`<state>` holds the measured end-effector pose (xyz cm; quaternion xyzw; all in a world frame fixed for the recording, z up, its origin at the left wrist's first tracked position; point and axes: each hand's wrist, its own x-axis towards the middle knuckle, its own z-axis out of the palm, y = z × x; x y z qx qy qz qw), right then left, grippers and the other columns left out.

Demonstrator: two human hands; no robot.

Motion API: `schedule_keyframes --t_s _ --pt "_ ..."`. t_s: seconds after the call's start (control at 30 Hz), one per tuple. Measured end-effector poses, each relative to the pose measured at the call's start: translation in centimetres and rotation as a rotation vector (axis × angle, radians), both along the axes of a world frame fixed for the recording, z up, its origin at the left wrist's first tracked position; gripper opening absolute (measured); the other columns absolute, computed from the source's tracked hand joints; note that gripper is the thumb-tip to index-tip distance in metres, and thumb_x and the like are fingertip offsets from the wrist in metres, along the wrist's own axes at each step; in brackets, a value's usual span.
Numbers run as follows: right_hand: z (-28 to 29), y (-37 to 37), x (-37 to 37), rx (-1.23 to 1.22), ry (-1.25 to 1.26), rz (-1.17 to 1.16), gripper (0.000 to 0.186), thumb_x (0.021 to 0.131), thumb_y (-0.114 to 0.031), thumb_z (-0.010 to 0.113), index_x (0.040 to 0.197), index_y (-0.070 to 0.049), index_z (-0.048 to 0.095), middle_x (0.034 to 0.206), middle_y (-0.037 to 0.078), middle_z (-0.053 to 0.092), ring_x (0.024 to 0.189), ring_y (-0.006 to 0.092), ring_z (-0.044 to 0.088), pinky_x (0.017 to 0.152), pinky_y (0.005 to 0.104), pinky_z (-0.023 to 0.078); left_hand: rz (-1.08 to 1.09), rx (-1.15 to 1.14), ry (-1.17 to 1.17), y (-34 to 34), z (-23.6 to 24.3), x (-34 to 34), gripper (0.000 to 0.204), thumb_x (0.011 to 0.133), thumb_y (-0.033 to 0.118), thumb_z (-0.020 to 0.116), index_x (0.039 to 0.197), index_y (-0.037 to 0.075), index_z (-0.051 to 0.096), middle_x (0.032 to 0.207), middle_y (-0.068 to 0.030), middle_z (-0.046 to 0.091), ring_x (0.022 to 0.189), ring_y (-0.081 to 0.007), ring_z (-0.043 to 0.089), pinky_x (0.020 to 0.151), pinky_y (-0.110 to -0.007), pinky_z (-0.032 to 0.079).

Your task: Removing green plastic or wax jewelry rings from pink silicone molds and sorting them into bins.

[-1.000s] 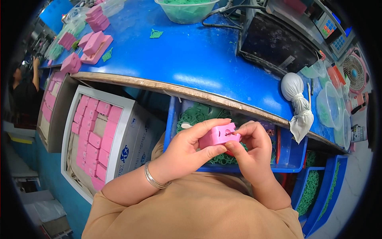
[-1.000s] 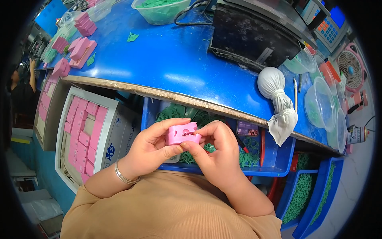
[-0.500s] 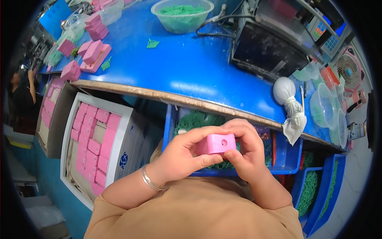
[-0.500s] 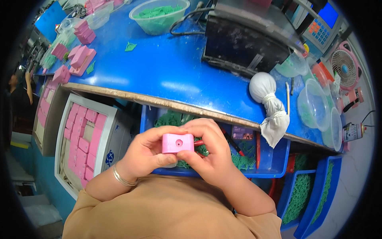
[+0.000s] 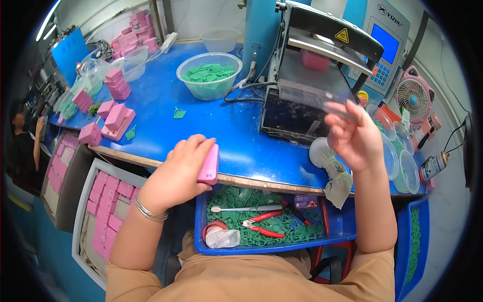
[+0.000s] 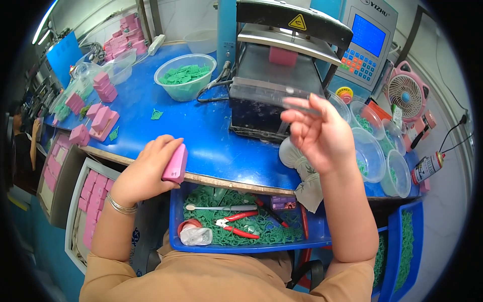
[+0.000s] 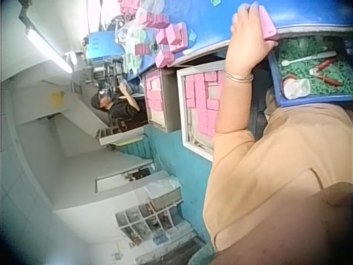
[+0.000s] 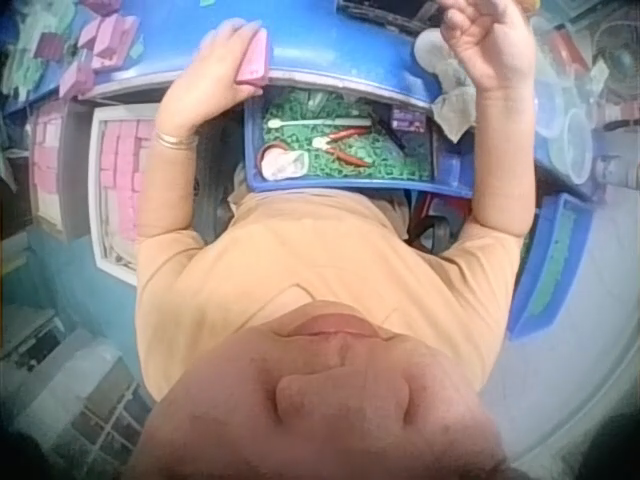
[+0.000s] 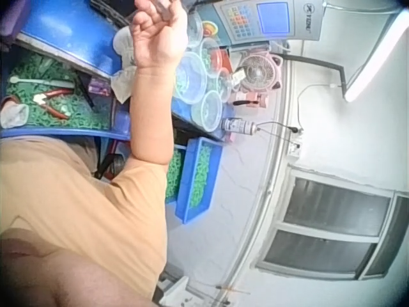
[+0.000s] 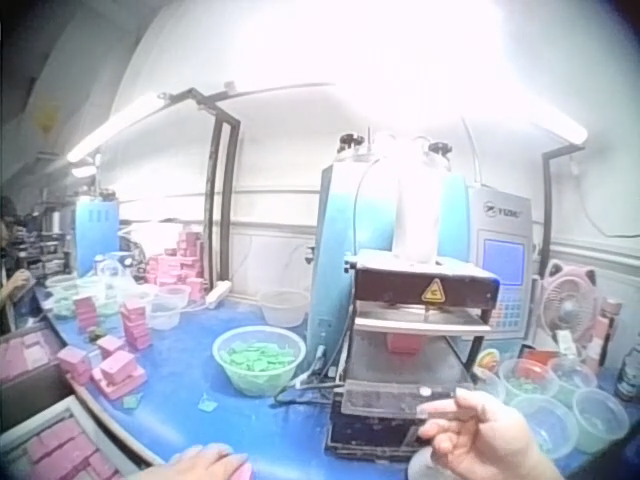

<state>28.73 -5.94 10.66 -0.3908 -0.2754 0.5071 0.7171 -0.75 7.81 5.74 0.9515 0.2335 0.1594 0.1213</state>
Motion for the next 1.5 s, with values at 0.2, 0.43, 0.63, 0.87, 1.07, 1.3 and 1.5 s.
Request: schedule_keyframes --t_s 0.2,0.43,0.63,0.87,1.07,1.3,1.5 --pt "-3.2 -5.6 -4.5 0.17 0.236 0.268 0.062 0.086 -0.013 0.047 0.138 0.0 0.016 0.117 0.038 0.046 0.068 0.0361 0.064 0.06 0.0348 0.053 0.182 -0.066 -0.284 0.6 -0.3 -1.1 0.081 0.052 0.015 0.081 0.123 0.003 0.044 0.115 -0.0131 0.046 0.11 -0.0279 0.046 0.092 -0.036 0.039" --pt "-5.0 -7.3 -6.8 -0.048 0.289 0.592 0.077 0.081 -0.004 0.049 0.14 0.001 0.0 0.116 0.038 0.046 0.059 0.0332 0.064 0.061 0.0356 0.054 -0.197 0.087 -0.599 -4.0 3.4 1.4 0.098 0.054 0.036 0.084 0.132 -0.002 0.037 0.119 -0.0159 0.045 0.108 -0.0267 0.048 0.091 -0.036 0.04" --pt "-8.5 -6.3 -9.3 -0.17 0.433 0.835 0.071 0.087 -0.002 0.045 0.144 -0.013 0.004 0.117 0.035 0.048 0.07 0.0289 0.065 0.068 0.0365 0.053 -0.118 -0.318 -0.32 -3.0 0.7 3.6 0.09 0.06 0.023 0.079 0.132 -0.004 0.033 0.119 -0.0198 0.045 0.113 -0.0315 0.044 0.096 -0.035 0.036" --pt "-10.1 -6.9 -10.9 -0.205 0.525 0.857 0.073 0.088 -0.003 0.048 0.144 -0.012 0.001 0.12 0.034 0.047 0.076 0.0274 0.065 0.071 0.0347 0.052 0.068 -0.089 -0.461 -1.0 -1.5 2.3 0.08 0.056 0.026 0.083 0.12 0.002 0.042 0.125 -0.0179 0.045 0.116 -0.0327 0.045 0.099 -0.038 0.034" --pt "-9.8 -6.6 -11.7 -0.223 -0.031 0.673 0.046 0.087 0.002 0.046 0.13 0.002 0.03 0.111 0.021 0.056 0.087 0.0264 0.063 0.078 0.0363 0.049 -0.162 0.268 -0.465 -6.2 0.3 0.7 0.031 0.066 0.03 0.072 0.093 0.024 0.056 0.121 -0.0093 0.048 0.116 -0.0338 0.045 0.098 -0.063 0.019" --pt "-12.0 -7.0 -11.2 -0.016 -0.215 0.693 0.043 0.091 0.0 0.045 0.132 0.002 0.033 0.11 0.015 0.055 0.096 0.02 0.059 0.083 0.032 0.046 -0.282 0.422 -0.729 -5.7 -1.4 0.7 0.028 0.07 0.024 0.069 0.096 0.026 0.062 0.118 -0.0086 0.046 0.113 -0.034 0.045 0.088 -0.054 0.04" --pt "-10.4 -7.9 -11.6 -0.246 -0.026 0.638 0.057 0.085 0.003 0.049 0.136 0.001 0.023 0.114 0.026 0.054 0.086 0.031 0.064 0.082 0.0386 0.049 -0.201 0.239 -0.602 -4.8 -1.5 0.6 0.035 0.08 0.033 0.062 0.112 0.017 0.057 0.125 -0.018 0.043 0.117 -0.0371 0.04 0.093 -0.051 0.036"
